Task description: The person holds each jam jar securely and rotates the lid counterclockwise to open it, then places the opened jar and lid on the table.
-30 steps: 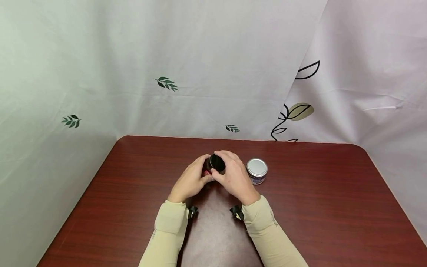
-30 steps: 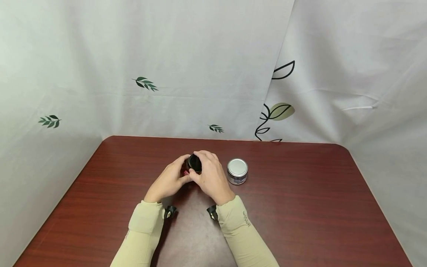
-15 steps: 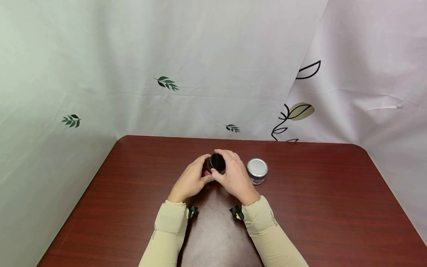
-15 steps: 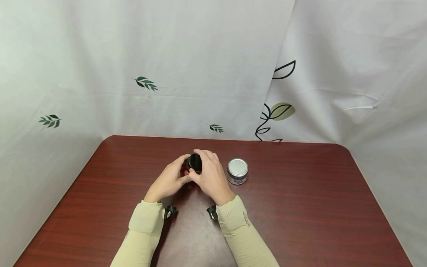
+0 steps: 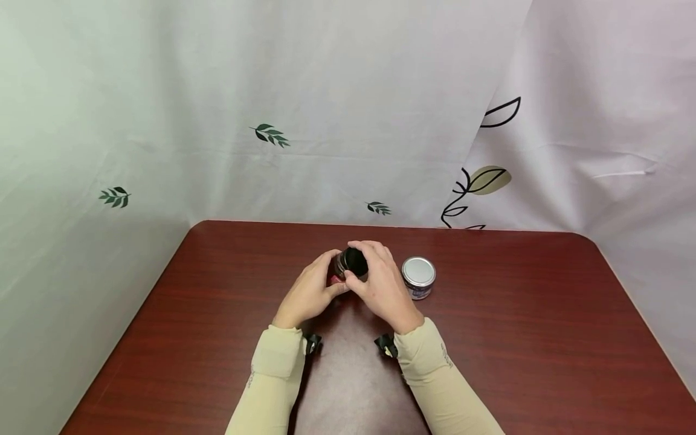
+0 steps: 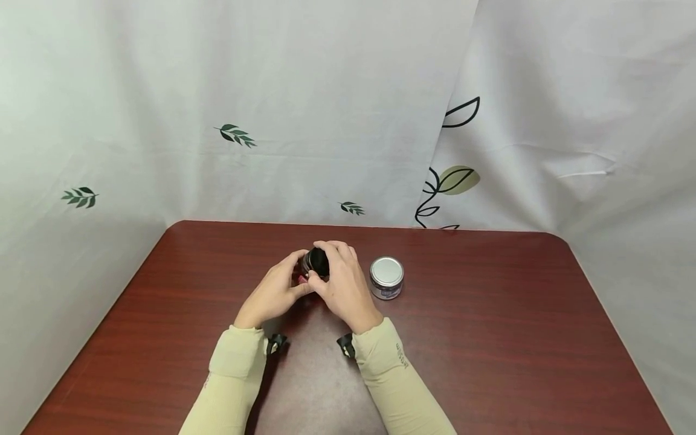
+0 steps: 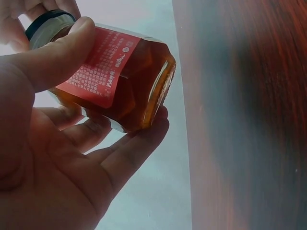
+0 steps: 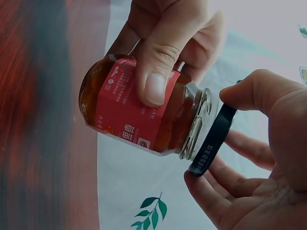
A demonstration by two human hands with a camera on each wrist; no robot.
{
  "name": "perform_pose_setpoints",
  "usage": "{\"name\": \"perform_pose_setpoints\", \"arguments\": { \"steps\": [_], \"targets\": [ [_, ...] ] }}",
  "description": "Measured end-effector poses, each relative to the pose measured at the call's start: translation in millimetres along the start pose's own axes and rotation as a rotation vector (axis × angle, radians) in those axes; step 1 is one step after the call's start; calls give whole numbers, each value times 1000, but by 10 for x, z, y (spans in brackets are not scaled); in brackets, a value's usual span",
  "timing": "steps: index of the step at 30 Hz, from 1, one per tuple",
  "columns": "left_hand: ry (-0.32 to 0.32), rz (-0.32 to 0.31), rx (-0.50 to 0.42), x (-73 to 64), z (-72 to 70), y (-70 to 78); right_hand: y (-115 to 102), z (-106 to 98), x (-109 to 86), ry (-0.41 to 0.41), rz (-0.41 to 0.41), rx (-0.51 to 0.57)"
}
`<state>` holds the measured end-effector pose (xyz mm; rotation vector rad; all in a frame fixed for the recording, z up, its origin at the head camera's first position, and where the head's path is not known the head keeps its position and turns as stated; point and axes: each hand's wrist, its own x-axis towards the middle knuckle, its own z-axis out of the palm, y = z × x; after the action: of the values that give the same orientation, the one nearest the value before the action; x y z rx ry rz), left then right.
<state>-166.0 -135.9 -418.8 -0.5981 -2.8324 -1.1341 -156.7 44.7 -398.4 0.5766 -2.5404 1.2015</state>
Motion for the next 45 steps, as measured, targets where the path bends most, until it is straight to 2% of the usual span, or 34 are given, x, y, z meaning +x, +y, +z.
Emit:
{"name": "perform_pose_setpoints", "arguments": {
  "steps": [20, 37, 45],
  "targets": [
    [18, 1, -29, 8, -16, -26, 42, -1, 0, 30, 0, 0],
    [21, -47, -72, -1, -30, -83, 62, -48, 1, 40, 63, 7],
    [27, -63, -77, -1, -40, -70, 85, -69, 2, 42, 67, 4]
  ]
}}
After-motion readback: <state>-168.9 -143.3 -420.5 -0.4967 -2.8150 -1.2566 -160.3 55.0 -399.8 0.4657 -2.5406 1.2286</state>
